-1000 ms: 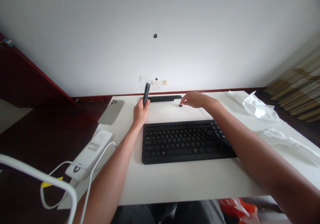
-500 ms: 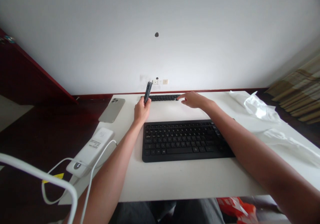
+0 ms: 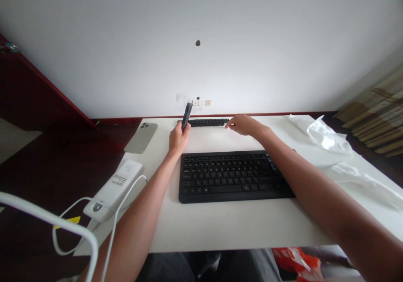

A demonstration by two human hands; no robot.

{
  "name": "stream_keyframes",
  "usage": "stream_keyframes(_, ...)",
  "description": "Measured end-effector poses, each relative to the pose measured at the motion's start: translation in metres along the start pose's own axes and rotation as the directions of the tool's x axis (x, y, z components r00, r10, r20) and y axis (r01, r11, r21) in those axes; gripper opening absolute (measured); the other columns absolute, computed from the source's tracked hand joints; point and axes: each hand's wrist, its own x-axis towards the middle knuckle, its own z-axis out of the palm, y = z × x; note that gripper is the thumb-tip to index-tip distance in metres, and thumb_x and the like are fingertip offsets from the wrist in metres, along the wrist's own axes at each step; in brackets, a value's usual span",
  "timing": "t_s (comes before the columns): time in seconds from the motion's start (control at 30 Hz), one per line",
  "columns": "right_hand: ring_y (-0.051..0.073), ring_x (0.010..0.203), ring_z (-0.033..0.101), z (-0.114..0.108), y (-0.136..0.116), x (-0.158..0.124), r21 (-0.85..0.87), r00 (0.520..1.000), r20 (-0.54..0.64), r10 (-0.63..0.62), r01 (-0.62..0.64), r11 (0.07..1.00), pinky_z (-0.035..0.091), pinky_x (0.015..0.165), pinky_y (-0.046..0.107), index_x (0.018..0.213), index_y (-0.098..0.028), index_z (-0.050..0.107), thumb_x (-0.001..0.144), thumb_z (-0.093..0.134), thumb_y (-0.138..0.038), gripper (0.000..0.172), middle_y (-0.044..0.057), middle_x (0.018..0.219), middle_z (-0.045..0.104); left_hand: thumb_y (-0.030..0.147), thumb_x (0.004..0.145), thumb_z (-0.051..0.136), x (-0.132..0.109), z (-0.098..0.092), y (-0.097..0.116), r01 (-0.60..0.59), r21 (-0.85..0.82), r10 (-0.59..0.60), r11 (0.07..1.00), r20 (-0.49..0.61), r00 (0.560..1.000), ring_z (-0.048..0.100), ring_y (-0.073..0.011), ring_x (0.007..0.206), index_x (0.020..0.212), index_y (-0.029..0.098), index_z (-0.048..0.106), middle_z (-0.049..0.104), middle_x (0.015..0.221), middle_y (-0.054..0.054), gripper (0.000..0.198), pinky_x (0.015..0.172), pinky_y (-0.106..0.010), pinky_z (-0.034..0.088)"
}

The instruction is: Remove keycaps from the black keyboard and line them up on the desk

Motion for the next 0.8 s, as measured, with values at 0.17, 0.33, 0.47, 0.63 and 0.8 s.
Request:
stream_keyframes(0.17, 0.03, 0.095, 0.072, 0.0069, -0.0001, 0.003, 0.026, 0.999, -0.039, -0.021, 0.022, 0.999, 0.057, 0.09, 0.043, 0.114, -0.027, 0.085, 0.094, 0.056, -0.019, 0.036, 0.012, 0.107, 0.081, 0.046, 0.101, 0.054, 0.0005, 0.0005, -0.0008, -0.001, 0.011, 0.001, 1.0, 0.0, 1.0, 0.052, -0.0183, 0.06, 0.086, 0.023, 0.057, 0.057, 0.067, 0.0, 0.028, 0.059, -0.027, 0.031)
stream_keyframes(0.33, 0.029, 0.091, 0.073, 0.0057, -0.004, 0.0005, 0.026, 0.999, -0.033, -0.022, 0.022, 0.999, 0.058, 0.087, 0.041, 0.12, -0.026, 0.084, 0.096, 0.055, -0.019, 0.038, 0.01, 0.104, 0.082, 0.045, 0.101, 0.054, 0.0003, 0.0004, -0.0011, -0.009, 0.02, 0.009, 1.0, 0.001, 1.0, 0.051, -0.0179, 0.059, 0.084, 0.023, 0.056, 0.055, 0.065, 0.001, 0.028, 0.059, -0.027, 0.031)
stream_keyframes(0.47, 0.031, 0.101, 0.074, 0.0063, -0.0059, -0.0001, 0.055, 0.999, -0.05, -0.017, 0.02, 0.998, 0.057, 0.093, 0.044, 0.121, -0.027, 0.083, 0.096, 0.057, -0.02, 0.037, 0.01, 0.112, 0.082, 0.045, 0.101, 0.054, 0.001, 0.0008, -0.0015, -0.006, 0.026, 0.006, 1.0, -0.002, 1.0, 0.051, -0.0179, 0.059, 0.084, 0.023, 0.057, 0.056, 0.066, 0.001, 0.028, 0.059, -0.027, 0.031)
stream_keyframes(0.63, 0.033, 0.104, 0.075, 0.0092, -0.0058, 0.0005, 0.049, 0.998, -0.055, -0.013, 0.015, 0.999, 0.057, 0.096, 0.048, 0.125, -0.03, 0.082, 0.096, 0.055, -0.019, 0.041, 0.01, 0.112, 0.082, 0.047, 0.101, 0.054, 0.0013, 0.0012, -0.0022, -0.003, 0.024, 0.003, 1.0, 0.009, 1.0, 0.053, -0.0191, 0.061, 0.089, 0.024, 0.06, 0.057, 0.067, 0.001, 0.027, 0.06, -0.027, 0.032)
stream_keyframes(0.8, 0.032, 0.101, 0.075, 0.0091, -0.0076, -0.0004, 0.06, 0.997, -0.073, -0.015, 0.02, 0.998, 0.057, 0.094, 0.046, 0.124, -0.03, 0.082, 0.094, 0.057, -0.019, 0.04, 0.009, 0.109, 0.082, 0.046, 0.101, 0.054, 0.0008, 0.0005, -0.0015, -0.004, 0.033, 0.004, 0.999, 0.008, 1.0, 0.053, -0.0192, 0.06, 0.09, 0.024, 0.061, 0.056, 0.066, 0.001, 0.026, 0.06, -0.027, 0.032)
